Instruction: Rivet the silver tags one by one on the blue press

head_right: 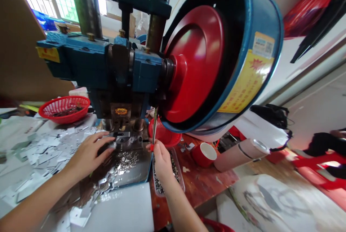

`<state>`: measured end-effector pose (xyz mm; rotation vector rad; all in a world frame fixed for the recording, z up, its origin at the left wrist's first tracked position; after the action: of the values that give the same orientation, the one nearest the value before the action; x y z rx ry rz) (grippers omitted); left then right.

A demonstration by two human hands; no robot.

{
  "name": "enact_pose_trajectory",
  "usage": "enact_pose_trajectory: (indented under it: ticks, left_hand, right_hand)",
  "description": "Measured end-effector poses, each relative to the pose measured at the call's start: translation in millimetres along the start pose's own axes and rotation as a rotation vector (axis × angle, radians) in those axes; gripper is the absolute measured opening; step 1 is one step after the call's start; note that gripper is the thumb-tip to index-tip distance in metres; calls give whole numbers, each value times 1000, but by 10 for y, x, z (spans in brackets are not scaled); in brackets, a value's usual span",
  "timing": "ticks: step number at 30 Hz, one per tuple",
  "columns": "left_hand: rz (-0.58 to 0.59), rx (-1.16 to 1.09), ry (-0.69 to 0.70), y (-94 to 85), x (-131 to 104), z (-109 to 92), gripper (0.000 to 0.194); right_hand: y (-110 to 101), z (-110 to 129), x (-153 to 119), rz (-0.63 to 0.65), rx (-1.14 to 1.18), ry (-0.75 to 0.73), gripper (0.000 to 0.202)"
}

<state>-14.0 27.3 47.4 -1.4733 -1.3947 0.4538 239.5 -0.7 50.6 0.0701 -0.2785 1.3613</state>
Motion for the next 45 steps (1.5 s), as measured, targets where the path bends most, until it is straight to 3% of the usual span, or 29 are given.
enact_pose_trajectory:
  ticks: [4,9,12,16,18,20,23,26,29,31,33,36,39,45]
  left_hand:
    - [-106,-59,-48,-98,-33,121,28]
    - [-185,-94,-147,-329,-43,337,30]
    - [-93,-98,-226,-452,-43,528,32]
    - [125,-48,-347,-487,-159,891,37]
    - [202,-9,-310,-464,-221,974,37]
    - [246,36,-209,-414,-245,951,36]
    - [235,117,-96,-331,-197,865,35]
    - [200,198,-56,-222,-79,827,37]
    - [202,280,-22,-81,26,857,39]
    - [220,300,-7,-2,64,904,38]
    - [242,289,1,37,77,941,36]
    - [248,263,-13,1,66,957,37]
    - [282,233,-42,-41,17,923,33]
    - [292,257,-178,-100,-108,941,35]
  right_hand:
    - [-7,-50,22,-35,-63,-50,40]
    - [24,-455,61,-49,136,72,56]
    - [177,-551,215,3,66,48,52]
    - [655,-405,509,162,-345,-85,36]
    - [889,-362,606,243,-513,-68,29]
    - [986,-329,660,263,-569,-32,21]
    - [782,-310,702,149,-430,0,17]
    - [264,-392,687,-16,-252,31,26]
    - [-253,-474,568,-125,-265,74,36]
    - [-421,-461,430,-143,-337,80,34]
    - [-317,-404,285,-34,-430,40,25]
    - [167,-312,84,270,-555,-86,19]
    - [513,-315,-2,443,-737,-159,20]
    - [639,-433,-22,564,-1020,-168,19]
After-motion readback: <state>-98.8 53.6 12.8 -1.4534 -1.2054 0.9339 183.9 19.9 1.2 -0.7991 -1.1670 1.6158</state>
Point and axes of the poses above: each hand's wrist, its own x-axis towards the middle knuckle, its own y-axis out of the palm, z = x × y, the point moved 9 cm from there along x, towards the middle knuckle, and after that the axes turned 2 degrees about x, right-handed, at the moved point
